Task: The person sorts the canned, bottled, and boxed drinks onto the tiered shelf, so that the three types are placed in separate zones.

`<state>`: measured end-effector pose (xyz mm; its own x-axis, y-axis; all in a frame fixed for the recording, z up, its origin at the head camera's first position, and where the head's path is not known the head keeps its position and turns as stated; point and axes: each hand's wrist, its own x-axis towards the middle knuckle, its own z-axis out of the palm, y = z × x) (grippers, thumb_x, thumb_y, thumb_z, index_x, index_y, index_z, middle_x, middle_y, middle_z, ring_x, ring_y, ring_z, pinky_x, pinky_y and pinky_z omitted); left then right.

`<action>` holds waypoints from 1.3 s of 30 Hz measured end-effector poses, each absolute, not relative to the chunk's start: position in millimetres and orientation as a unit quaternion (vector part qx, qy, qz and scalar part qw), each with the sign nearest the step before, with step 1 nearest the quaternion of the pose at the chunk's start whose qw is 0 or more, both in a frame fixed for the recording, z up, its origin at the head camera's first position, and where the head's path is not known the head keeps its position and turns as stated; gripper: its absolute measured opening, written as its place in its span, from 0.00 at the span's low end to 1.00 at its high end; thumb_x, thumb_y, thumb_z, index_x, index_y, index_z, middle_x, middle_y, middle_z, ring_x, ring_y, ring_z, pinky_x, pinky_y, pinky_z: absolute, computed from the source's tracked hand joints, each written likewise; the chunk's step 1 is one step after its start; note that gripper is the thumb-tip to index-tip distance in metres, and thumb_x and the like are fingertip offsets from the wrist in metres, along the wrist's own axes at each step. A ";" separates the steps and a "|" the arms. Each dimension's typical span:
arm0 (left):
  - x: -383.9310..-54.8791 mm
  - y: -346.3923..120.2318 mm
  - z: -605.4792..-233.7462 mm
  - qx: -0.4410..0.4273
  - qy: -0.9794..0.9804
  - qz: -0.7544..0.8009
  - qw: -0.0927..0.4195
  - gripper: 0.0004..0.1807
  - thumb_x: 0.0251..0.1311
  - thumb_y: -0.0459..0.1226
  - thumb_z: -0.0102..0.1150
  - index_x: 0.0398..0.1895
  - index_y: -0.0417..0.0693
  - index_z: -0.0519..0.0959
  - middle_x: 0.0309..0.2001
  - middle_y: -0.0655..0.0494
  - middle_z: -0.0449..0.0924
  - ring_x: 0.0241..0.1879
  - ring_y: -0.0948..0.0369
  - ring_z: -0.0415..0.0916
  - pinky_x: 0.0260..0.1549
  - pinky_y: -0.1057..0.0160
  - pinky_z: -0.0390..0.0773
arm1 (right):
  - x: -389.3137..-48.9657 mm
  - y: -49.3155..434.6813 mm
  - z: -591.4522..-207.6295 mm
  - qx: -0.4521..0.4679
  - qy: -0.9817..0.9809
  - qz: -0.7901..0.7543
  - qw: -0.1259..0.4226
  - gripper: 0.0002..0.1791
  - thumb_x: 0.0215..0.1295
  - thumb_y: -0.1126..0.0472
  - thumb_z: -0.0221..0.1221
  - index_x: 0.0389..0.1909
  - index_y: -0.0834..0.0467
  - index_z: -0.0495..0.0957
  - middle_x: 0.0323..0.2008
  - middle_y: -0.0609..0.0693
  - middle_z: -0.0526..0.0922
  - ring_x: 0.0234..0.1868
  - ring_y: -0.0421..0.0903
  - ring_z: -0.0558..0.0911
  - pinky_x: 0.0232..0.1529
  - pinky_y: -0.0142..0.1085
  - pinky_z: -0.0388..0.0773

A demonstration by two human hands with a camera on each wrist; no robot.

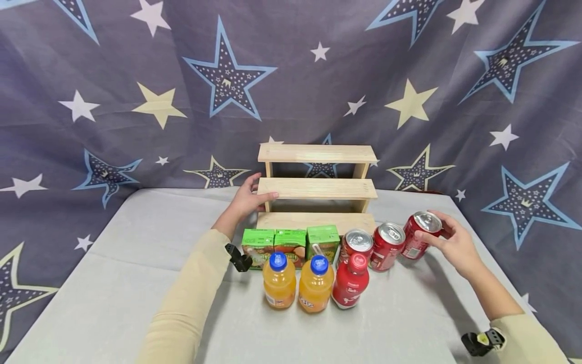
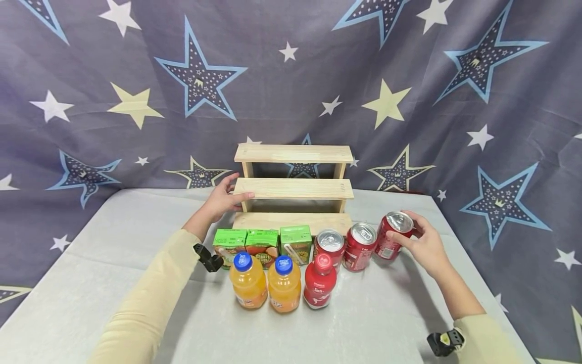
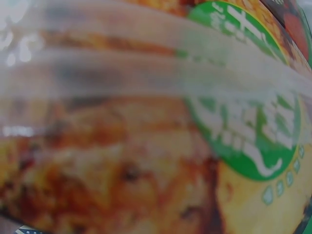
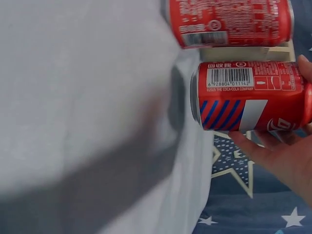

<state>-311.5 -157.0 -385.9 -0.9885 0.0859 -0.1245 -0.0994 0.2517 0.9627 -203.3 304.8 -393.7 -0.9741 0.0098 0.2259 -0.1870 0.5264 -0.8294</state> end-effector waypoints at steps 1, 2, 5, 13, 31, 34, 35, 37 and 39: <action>-311.4 -157.0 -385.9 -0.005 0.788 0.611 0.075 0.52 0.53 0.40 0.67 0.74 0.54 0.43 0.67 0.41 0.58 0.58 0.43 0.70 0.46 0.46 0.79 | -204.0 304.8 -391.1 0.048 -0.866 0.486 0.105 0.33 0.56 0.63 0.65 0.62 0.64 0.64 0.38 0.20 0.72 0.39 0.18 0.73 0.36 0.15 0.72; -311.7 -157.2 -386.3 -0.006 0.789 0.609 0.074 0.52 0.53 0.41 0.67 0.74 0.54 0.43 0.67 0.41 0.59 0.57 0.43 0.71 0.46 0.47 0.79 | -204.4 304.6 -387.8 0.044 -0.866 0.486 0.109 0.33 0.56 0.62 0.65 0.62 0.62 0.65 0.38 0.20 0.72 0.39 0.18 0.74 0.35 0.15 0.72; -313.2 -157.2 -387.5 -0.008 0.790 0.608 0.073 0.52 0.52 0.41 0.67 0.74 0.54 0.43 0.67 0.41 0.59 0.57 0.44 0.71 0.45 0.47 0.80 | -204.7 304.0 -376.2 0.030 -0.865 0.487 0.115 0.30 0.56 0.60 0.65 0.60 0.56 0.67 0.37 0.21 0.73 0.38 0.19 0.74 0.33 0.17 0.73; -315.2 -157.4 -388.7 -0.014 0.787 0.612 0.075 0.53 0.52 0.41 0.68 0.74 0.55 0.43 0.67 0.41 0.59 0.58 0.43 0.70 0.46 0.46 0.79 | -207.9 301.2 -341.9 0.014 -0.856 0.504 0.116 0.29 0.58 0.60 0.64 0.60 0.54 0.68 0.35 0.24 0.74 0.34 0.23 0.74 0.31 0.18 0.75; -315.9 -155.9 -391.1 -0.023 0.780 0.620 0.078 0.51 0.52 0.39 0.67 0.74 0.54 0.44 0.66 0.40 0.59 0.59 0.43 0.69 0.48 0.45 0.78 | -227.1 269.4 -296.7 0.018 -0.854 0.509 0.108 0.34 0.59 0.54 0.63 0.64 0.57 0.64 0.38 0.28 0.74 0.38 0.27 0.74 0.33 0.18 0.76; -315.7 -156.4 -391.2 -0.024 0.780 0.621 0.076 0.51 0.52 0.38 0.67 0.74 0.54 0.44 0.67 0.40 0.58 0.59 0.43 0.69 0.48 0.45 0.78 | -230.9 260.5 -290.7 0.009 -0.863 0.495 0.104 0.37 0.59 0.49 0.62 0.66 0.58 0.61 0.43 0.34 0.73 0.40 0.29 0.73 0.34 0.17 0.75; -315.5 -156.6 -391.2 -0.024 0.779 0.621 0.076 0.51 0.52 0.38 0.67 0.74 0.54 0.44 0.67 0.40 0.58 0.59 0.43 0.69 0.48 0.45 0.78 | -232.2 257.6 -289.1 0.005 -0.866 0.490 0.102 0.38 0.59 0.47 0.61 0.67 0.57 0.60 0.45 0.36 0.73 0.41 0.30 0.72 0.35 0.17 0.75; -315.2 -156.9 -391.3 -0.025 0.779 0.622 0.076 0.51 0.52 0.38 0.67 0.74 0.54 0.44 0.67 0.40 0.57 0.59 0.42 0.68 0.48 0.45 0.78 | -234.7 252.2 -286.5 0.004 -0.870 0.483 0.099 0.39 0.59 0.46 0.61 0.68 0.57 0.59 0.48 0.39 0.72 0.42 0.31 0.71 0.35 0.17 0.74; -315.4 -156.9 -391.5 -0.024 0.779 0.622 0.076 0.51 0.53 0.38 0.67 0.74 0.53 0.44 0.68 0.40 0.57 0.59 0.42 0.68 0.48 0.45 0.78 | -237.4 247.3 -284.0 0.007 -0.870 0.484 0.098 0.39 0.59 0.47 0.61 0.68 0.57 0.59 0.50 0.44 0.73 0.42 0.31 0.71 0.35 0.17 0.74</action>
